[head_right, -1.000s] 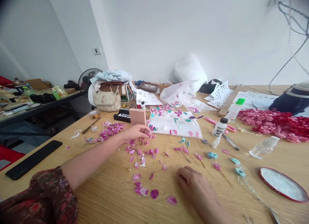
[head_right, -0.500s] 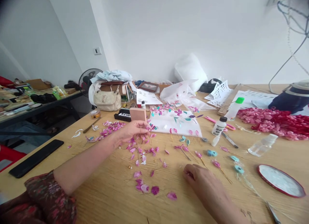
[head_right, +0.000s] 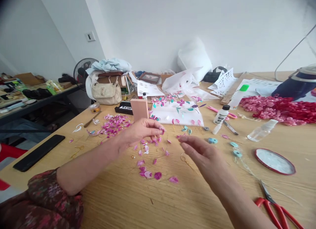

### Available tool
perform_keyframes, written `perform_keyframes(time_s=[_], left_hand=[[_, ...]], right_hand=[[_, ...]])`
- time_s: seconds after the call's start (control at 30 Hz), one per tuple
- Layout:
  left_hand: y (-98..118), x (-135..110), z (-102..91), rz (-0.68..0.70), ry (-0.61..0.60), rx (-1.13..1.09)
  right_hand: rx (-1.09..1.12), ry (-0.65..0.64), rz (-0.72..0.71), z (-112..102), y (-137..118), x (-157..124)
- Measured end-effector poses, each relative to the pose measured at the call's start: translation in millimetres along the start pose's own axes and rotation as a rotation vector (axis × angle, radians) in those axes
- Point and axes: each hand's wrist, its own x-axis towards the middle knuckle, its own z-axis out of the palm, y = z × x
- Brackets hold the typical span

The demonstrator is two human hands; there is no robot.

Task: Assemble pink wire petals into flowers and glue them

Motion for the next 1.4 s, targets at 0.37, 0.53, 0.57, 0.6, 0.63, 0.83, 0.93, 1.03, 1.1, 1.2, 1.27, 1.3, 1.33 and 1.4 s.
perform_keyframes(time_s=[0.37,0.53,0.57,0.6,0.63,0.83,0.93,1.03,1.1,1.2,1.27,1.3,1.33,1.4], left_hand=[[-20,-10,22.4,-0.001,0.029,-0.167],[-23,-8,23.5,0.077,0.073,0.044],[-24,-7,25.1,0.096,0.109,0.116],[-26,-6,26.9,0.115,0.147,0.181],[-28,-6,28.8,0.135,0.186,0.233],[-36,-8,35.1,0.271,0.264,0.402],[-39,-10,35.0,0.332,0.273,0.524],[-41,-11,35.5,0.403,0.238,0.689],[-41,-10,36.5,0.441,0.207,0.787],[-42,-8,37.2,0.451,0.199,0.794],[-42,-6,35.9,0.376,0.200,0.656],[-41,-5,34.5,0.314,0.185,0.544],[-41,-5,32.7,0.250,0.157,0.421],[-41,-5,28.8,0.165,0.083,0.224]], right_hand=[[0.327,-0.149,0.018,32,-17,6],[0.189,-0.131,-0.005,36,-11,3],[0.163,-0.134,-0.013,37,-9,2],[0.143,-0.141,-0.024,38,-7,2],[0.131,-0.149,-0.035,39,-5,1],[0.145,-0.190,-0.039,44,7,-1],[0.157,-0.194,-0.029,46,5,-3],[0.201,-0.201,0.023,47,1,-4],[0.222,-0.196,0.050,48,-1,-4],[0.228,-0.182,0.051,47,-3,-5],[0.235,-0.175,0.049,46,-4,-6],[0.244,-0.171,0.049,45,-5,-6],[0.254,-0.168,0.053,44,-5,-6],[0.278,-0.166,0.066,43,-6,-6]])
